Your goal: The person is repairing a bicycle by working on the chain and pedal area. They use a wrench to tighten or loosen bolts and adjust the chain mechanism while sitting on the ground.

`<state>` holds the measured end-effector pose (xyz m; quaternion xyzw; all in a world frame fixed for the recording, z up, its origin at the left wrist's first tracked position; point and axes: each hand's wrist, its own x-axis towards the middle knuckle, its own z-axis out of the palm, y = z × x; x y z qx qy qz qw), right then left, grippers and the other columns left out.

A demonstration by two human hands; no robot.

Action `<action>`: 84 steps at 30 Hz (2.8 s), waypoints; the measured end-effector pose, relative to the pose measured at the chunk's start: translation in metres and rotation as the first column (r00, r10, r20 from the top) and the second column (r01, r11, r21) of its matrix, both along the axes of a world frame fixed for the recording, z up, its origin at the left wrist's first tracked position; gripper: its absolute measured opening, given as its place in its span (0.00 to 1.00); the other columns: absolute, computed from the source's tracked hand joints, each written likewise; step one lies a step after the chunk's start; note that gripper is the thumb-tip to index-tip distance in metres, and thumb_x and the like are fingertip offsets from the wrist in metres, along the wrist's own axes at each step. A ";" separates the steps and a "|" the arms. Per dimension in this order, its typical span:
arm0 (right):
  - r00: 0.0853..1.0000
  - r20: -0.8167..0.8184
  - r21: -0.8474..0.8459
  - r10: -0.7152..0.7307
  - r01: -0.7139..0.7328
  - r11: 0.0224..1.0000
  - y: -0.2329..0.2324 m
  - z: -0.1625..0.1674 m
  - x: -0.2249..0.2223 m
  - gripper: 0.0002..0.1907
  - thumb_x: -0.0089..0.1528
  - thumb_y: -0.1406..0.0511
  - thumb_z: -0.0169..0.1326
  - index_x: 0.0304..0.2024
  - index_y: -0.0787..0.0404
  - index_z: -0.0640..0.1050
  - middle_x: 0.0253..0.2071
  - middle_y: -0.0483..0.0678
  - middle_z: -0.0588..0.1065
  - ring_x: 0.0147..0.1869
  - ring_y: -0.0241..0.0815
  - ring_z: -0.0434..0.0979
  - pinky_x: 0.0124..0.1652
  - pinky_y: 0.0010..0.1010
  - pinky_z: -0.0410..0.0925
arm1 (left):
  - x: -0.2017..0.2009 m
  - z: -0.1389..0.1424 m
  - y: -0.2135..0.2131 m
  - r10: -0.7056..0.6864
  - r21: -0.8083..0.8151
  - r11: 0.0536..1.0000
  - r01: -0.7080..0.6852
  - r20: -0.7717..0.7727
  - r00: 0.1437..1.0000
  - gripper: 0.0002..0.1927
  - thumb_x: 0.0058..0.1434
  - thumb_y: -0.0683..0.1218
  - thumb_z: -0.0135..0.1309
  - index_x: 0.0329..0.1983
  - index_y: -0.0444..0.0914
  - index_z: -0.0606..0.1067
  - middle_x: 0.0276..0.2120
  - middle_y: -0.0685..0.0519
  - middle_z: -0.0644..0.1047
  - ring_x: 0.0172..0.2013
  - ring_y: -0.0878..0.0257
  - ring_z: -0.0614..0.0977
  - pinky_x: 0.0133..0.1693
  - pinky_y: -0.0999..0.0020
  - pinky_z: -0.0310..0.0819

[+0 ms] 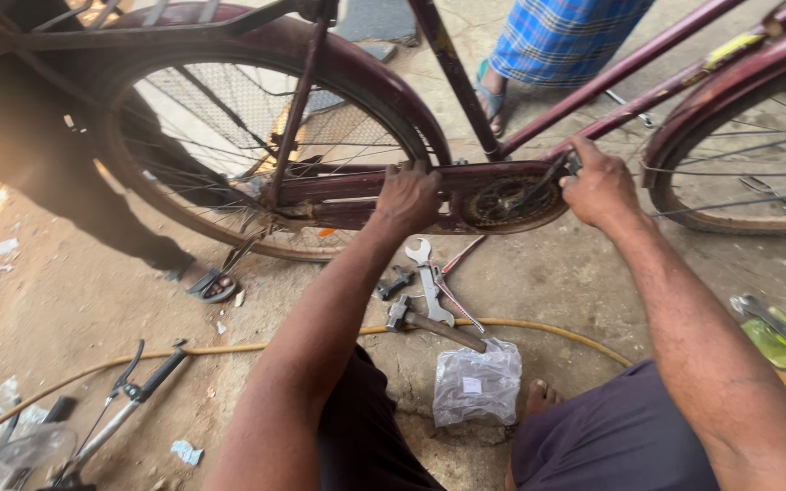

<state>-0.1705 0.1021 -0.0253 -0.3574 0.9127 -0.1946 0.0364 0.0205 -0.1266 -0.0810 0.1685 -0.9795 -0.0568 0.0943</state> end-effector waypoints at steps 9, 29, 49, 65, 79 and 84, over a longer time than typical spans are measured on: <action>0.999 -0.013 -0.074 0.042 -0.043 0.996 0.003 -0.011 -0.015 0.41 0.60 0.67 0.62 0.73 0.59 0.61 0.52 0.66 0.77 0.56 0.62 0.79 0.58 0.46 0.70 | 0.003 0.018 0.006 -0.004 0.071 0.997 0.003 0.023 1.000 0.19 0.59 0.47 0.58 0.51 0.34 0.78 0.50 0.35 0.76 0.53 0.43 0.77 0.58 0.38 0.64; 0.998 0.024 -0.018 0.056 -0.056 0.998 0.009 0.012 -0.002 0.45 0.64 0.65 0.57 0.77 0.60 0.48 0.42 0.61 0.78 0.47 0.57 0.83 0.48 0.45 0.76 | 0.019 0.020 0.009 -0.058 0.049 0.997 0.052 0.130 0.990 0.28 0.58 0.41 0.53 0.65 0.42 0.72 0.68 0.32 0.61 0.55 0.40 0.75 0.57 0.42 0.68; 0.998 -0.025 -0.039 0.055 -0.056 0.998 0.005 -0.002 -0.012 0.38 0.61 0.65 0.60 0.72 0.58 0.62 0.51 0.67 0.76 0.57 0.63 0.79 0.57 0.49 0.71 | 0.015 0.038 0.001 0.056 0.043 0.998 -0.052 -0.106 0.993 0.15 0.62 0.50 0.58 0.44 0.34 0.78 0.68 0.31 0.60 0.55 0.33 0.75 0.59 0.36 0.64; 0.999 0.006 0.046 0.053 -0.053 0.998 0.004 0.005 -0.007 0.36 0.63 0.65 0.58 0.72 0.56 0.60 0.46 0.64 0.78 0.53 0.61 0.81 0.53 0.50 0.74 | 0.012 0.041 -0.002 0.093 -0.071 0.994 -0.088 0.078 0.993 0.12 0.60 0.45 0.53 0.44 0.34 0.76 0.76 0.34 0.45 0.62 0.37 0.73 0.64 0.33 0.57; 0.997 -0.038 -0.021 0.072 -0.073 0.997 0.000 0.003 -0.011 0.40 0.61 0.64 0.61 0.72 0.57 0.59 0.53 0.68 0.75 0.58 0.64 0.77 0.57 0.51 0.70 | 0.022 0.050 -0.009 0.094 0.022 0.996 -0.091 -0.144 0.985 0.31 0.64 0.46 0.53 0.70 0.37 0.61 0.44 0.37 0.78 0.35 0.48 0.84 0.59 0.35 0.64; 0.999 0.034 0.057 0.021 -0.022 0.998 0.002 0.004 -0.010 0.36 0.63 0.63 0.59 0.72 0.54 0.62 0.53 0.64 0.77 0.60 0.61 0.78 0.60 0.50 0.71 | 0.023 0.051 -0.013 0.216 0.059 0.976 -0.210 -0.109 0.970 0.43 0.59 0.45 0.57 0.76 0.35 0.53 0.43 0.33 0.78 0.34 0.48 0.84 0.56 0.34 0.67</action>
